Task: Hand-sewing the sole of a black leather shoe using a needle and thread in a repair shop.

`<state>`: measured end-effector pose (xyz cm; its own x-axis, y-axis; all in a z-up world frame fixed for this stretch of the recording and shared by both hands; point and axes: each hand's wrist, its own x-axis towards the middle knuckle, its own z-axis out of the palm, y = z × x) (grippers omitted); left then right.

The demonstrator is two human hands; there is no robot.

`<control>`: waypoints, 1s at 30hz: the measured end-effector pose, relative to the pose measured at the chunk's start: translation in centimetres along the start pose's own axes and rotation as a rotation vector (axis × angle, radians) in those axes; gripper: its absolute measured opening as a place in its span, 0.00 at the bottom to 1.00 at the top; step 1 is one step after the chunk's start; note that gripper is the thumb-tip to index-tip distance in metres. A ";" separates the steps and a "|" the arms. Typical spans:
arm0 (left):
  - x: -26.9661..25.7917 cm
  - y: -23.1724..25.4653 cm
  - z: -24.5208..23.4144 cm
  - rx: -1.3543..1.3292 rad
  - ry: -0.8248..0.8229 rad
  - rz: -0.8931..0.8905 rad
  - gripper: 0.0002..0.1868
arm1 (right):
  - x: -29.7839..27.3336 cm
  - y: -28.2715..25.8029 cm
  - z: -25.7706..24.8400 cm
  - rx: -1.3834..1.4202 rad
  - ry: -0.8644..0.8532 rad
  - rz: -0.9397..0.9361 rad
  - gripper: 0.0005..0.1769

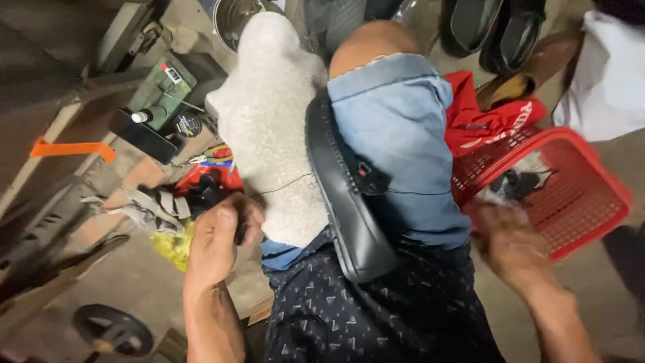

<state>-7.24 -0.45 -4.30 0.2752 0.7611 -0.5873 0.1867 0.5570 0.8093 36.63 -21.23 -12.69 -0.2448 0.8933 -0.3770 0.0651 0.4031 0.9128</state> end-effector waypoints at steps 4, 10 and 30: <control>-0.3 -1.3 0.0 0.049 0.067 0.125 0.13 | 6.8 12.4 -2.4 1.734 -0.127 0.281 0.30; 1.0 1.2 4.7 0.095 0.068 0.220 0.23 | 12.5 14.8 -7.6 2.320 0.132 0.234 0.22; 1.6 1.9 4.8 0.036 0.049 0.261 0.07 | 13.1 14.7 -9.4 2.404 0.088 0.262 0.15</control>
<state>-1.86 0.25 -3.63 0.2722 0.8933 -0.3576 0.1489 0.3281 0.9328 25.30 -5.50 -2.75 -0.0717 0.9598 -0.2713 0.5951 -0.1771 -0.7839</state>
